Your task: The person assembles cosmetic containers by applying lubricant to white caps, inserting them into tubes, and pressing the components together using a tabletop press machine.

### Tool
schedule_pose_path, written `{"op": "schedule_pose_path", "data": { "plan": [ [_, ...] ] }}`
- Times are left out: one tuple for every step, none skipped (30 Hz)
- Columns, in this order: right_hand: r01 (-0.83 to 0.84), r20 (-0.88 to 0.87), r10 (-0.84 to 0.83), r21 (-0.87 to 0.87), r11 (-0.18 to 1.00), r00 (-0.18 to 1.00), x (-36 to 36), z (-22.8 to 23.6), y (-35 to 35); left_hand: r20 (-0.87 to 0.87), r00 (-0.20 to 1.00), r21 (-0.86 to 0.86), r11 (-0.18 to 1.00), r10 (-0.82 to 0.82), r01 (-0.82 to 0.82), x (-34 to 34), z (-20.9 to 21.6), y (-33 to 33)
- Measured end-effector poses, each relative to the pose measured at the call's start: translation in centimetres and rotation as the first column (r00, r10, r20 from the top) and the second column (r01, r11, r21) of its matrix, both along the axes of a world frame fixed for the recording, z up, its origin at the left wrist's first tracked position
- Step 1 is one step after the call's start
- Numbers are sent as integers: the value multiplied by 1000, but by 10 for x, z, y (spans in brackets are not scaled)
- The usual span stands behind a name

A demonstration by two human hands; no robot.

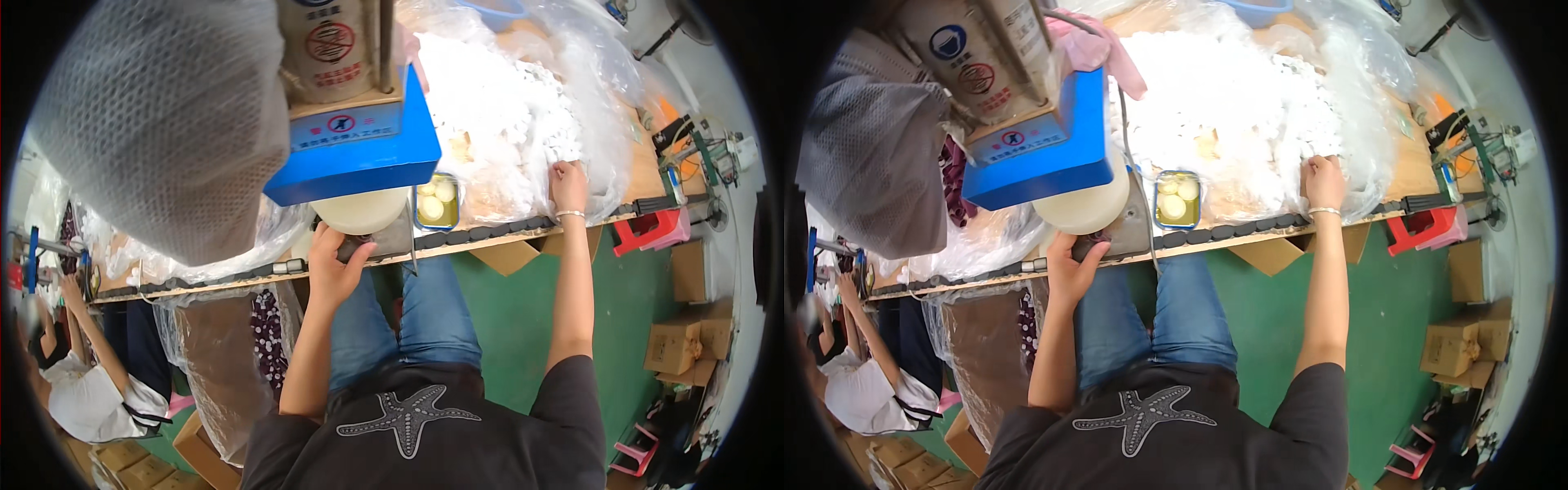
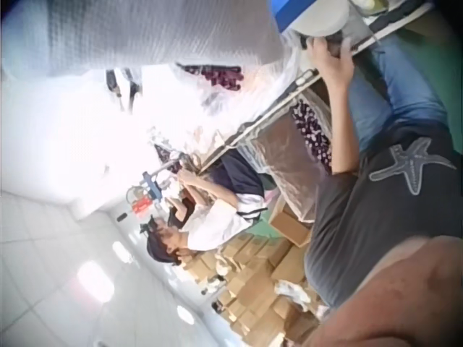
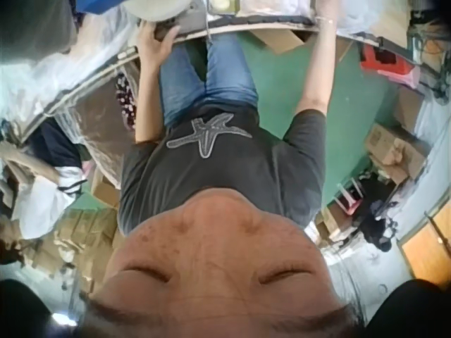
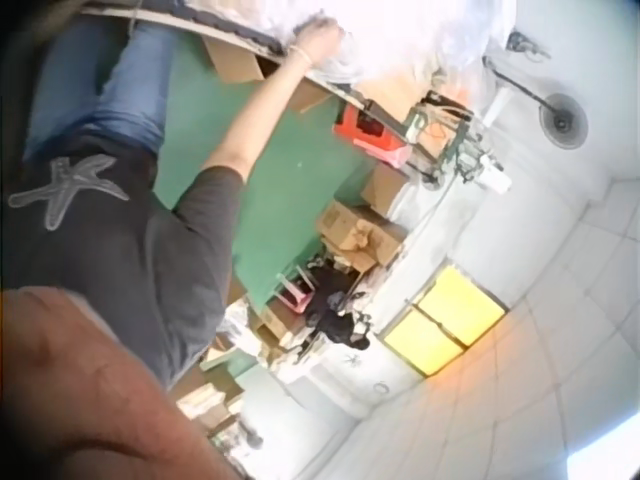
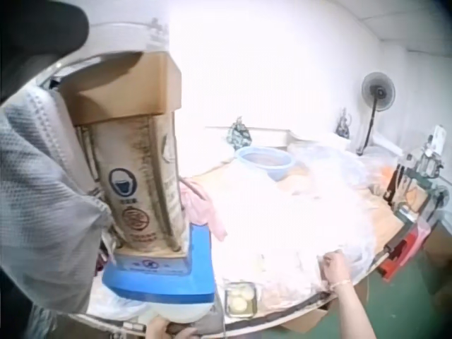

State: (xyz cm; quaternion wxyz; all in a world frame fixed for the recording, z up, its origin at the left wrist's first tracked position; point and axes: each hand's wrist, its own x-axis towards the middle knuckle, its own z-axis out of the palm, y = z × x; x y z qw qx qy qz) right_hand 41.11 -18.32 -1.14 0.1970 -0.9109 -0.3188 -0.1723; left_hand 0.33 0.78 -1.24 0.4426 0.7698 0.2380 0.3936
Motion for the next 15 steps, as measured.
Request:
{"op": "schedule_pose_path", "data": {
  "plan": [
    [15, -12, -15, -28, 1000, 1000, -2, 1, 2, 19, 999, 6, 999, 34, -35, 0, 1, -1],
    [35, -23, -36, -59, 998, 999, -7, 5, 2, 13, 999, 5, 999, 44, -44, 0, 1, -3],
    [46, -8, -46, -26, 999, 999, -14, 10, 3, 3, 999, 18, 999, 38, -38, -1, 2, -2],
    [37, -14, -38, -23, 999, 999, -23, 14, 4, -8, 999, 32, 999, 31, -31, -2, 4, -3],
    [-39, -10, 41, 150, 988, 999, -37, 19, 6, 15, 999, 38, 998, 43, -43, 0, 7, -5],
    [-117, 6, 122, 319, 940, 993, -52, 23, 11, 10, 999, 42, 998, 52, -53, 0, 7, -4],
    [-279, -93, 346, 420, 863, 934, -81, 29, 23, 18, 998, 64, 996, 66, -67, 1, 5, -4],
    [-395, -167, 550, 531, 749, 818, -117, 30, 37, 22, 997, 85, 994, 71, -73, -2, 3, -3],
    [-522, -153, 643, 459, 719, 750, -144, 32, 46, 17, 998, 83, 994, 63, -65, -2, 3, -3],
    [-645, -147, 734, 386, 660, 663, -164, 34, 54, 18, 997, 73, 995, 70, -71, -3, 7, -4],
    [-695, -113, 745, 293, 657, 657, -173, 30, 62, 23, 997, 63, 995, 71, -72, -1, 8, -4],
    [-736, -81, 759, 196, 648, 647, -177, 27, 68, 21, 998, 65, 996, 67, -68, 0, 8, -3],
    [-733, -80, 757, 199, 650, 649, -177, 28, 69, 28, 998, 65, 996, 56, -58, 2, 8, -3],
    [-719, -125, 727, 110, 686, 675, -178, 29, 71, 32, 998, 65, 996, 52, -54, 1, 8, -3],
    [-701, -165, 693, 17, 713, 701, -180, 30, 73, 11, 999, 84, 996, 41, -42, 0, 7, -2]
  ]
}}
